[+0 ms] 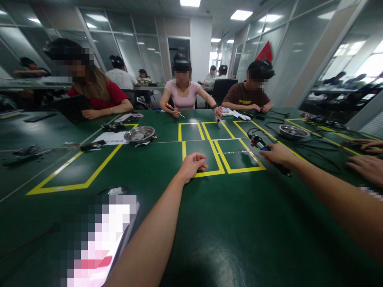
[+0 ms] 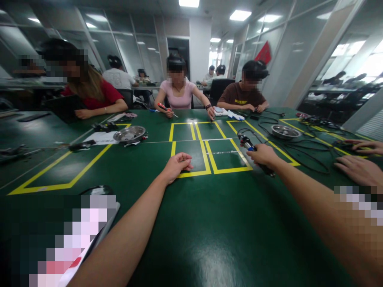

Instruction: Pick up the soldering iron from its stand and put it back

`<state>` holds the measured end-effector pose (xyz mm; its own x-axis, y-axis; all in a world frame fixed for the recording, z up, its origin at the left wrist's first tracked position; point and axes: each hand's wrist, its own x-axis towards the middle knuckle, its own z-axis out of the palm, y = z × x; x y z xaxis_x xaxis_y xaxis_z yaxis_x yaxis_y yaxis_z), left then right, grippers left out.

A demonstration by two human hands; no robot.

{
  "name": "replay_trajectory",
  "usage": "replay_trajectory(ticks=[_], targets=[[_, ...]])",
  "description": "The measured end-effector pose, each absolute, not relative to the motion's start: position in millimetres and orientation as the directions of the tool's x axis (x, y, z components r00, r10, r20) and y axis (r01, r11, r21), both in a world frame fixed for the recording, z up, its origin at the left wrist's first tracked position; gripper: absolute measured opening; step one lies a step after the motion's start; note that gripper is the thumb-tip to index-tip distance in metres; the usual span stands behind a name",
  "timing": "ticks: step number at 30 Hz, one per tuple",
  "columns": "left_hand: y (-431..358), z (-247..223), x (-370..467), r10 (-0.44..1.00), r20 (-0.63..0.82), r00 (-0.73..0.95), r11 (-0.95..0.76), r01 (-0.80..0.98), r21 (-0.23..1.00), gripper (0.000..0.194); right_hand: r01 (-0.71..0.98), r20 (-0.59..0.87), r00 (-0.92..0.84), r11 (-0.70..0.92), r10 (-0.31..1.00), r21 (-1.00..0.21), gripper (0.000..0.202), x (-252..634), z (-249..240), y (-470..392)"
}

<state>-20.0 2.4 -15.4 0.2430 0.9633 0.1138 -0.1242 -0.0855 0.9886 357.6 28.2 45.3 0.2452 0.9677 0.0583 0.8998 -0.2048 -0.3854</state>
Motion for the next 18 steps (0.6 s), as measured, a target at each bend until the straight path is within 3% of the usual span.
replay_trajectory(ticks=[2,4,6,10,14,18], targets=[[2,-15,-20,0.966,0.103,0.236,-0.068,-0.155,0.986,0.023,0.774,-0.052,0.178,-0.172,0.983,-0.61,0.028,322,38,32],[3,-15,-21,0.973,0.082,0.215,-0.037,-0.206,0.978,0.023,0.543,-0.126,0.067,-0.142,0.99,-0.827,0.029,281,32,32],[4,-14,-21,0.984,0.051,0.17,-0.006,-0.257,0.966,0.027,0.307,-0.152,-0.073,-0.123,0.986,-0.944,0.03,241,30,28],[9,-15,-23,0.997,-0.017,0.076,0.042,-0.346,0.937,0.037,0.018,-0.179,-0.326,-0.183,0.928,-0.983,0.03,183,30,6],[11,-16,-25,0.996,-0.005,0.089,0.041,-0.406,0.913,0.053,-0.032,-0.194,-0.509,-0.244,0.839,-0.969,0.029,164,25,-26],[7,-15,-24,0.986,0.008,0.167,0.048,-0.332,0.942,0.065,-0.109,-0.152,-0.527,-0.243,0.836,-0.964,0.032,167,14,-52]])
